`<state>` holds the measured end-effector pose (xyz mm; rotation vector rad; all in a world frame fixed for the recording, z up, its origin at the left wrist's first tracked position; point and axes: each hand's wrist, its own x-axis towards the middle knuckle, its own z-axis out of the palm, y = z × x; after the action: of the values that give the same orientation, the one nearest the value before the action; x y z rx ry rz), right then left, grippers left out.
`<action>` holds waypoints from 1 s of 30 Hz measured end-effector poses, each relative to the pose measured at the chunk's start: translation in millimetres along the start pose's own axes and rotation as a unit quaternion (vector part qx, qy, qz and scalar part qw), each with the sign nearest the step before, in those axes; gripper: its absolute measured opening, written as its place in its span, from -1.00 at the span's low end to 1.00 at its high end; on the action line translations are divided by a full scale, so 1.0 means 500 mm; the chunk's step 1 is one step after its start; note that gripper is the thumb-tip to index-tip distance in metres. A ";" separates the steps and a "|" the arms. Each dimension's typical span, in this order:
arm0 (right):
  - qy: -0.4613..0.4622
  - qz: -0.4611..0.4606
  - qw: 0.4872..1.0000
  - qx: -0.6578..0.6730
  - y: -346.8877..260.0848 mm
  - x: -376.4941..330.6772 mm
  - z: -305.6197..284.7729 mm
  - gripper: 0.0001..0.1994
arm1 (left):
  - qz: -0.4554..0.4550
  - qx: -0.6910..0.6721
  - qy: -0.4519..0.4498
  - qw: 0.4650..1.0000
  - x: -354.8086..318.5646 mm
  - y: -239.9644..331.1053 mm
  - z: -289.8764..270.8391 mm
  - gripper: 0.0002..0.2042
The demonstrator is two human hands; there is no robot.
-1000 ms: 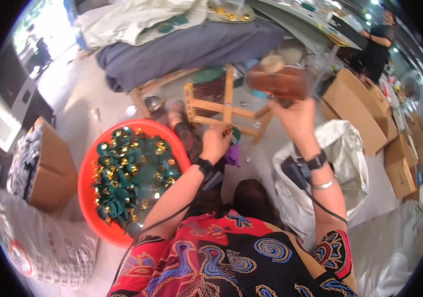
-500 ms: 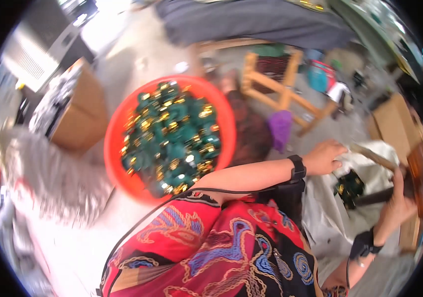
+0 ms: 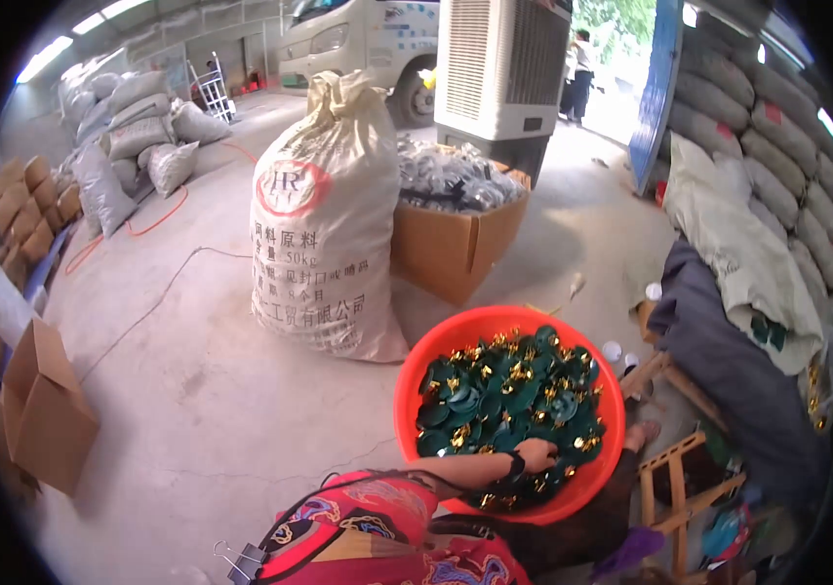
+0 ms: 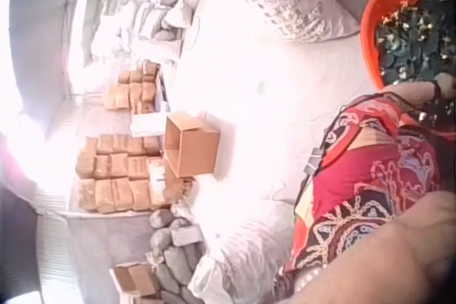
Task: The person is assembling small green plastic components by hammering them onto gold-colored fittings using a wooden mallet.
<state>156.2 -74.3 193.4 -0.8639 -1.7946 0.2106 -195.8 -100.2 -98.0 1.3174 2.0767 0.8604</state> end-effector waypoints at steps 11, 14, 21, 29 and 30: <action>-0.005 0.192 0.980 0.049 -0.024 -0.070 0.006 -0.64 | -0.088 -0.009 -0.135 0.987 0.119 -0.086 0.111 -0.49; 0.002 0.236 0.971 0.046 -0.032 -0.085 -0.017 -0.64 | -0.113 0.067 -0.224 0.966 0.132 -0.087 0.127 -0.43; -0.007 0.263 0.963 0.051 -0.026 -0.117 -0.022 -0.60 | -0.199 0.048 -0.193 0.960 0.053 -0.020 0.040 -0.46; 0.000 0.266 0.963 0.032 -0.040 -0.111 -0.023 -0.57 | -0.193 0.098 -0.140 0.966 0.058 -0.004 0.049 -0.61; -0.006 0.258 0.966 0.015 -0.042 -0.110 -0.024 -0.58 | -0.192 0.099 -0.139 0.966 0.054 -0.004 0.054 -0.61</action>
<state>165.8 -128.2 168.0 -1.3003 -1.5425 0.5759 -187.9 -69.9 -120.0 1.0083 2.1264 0.2896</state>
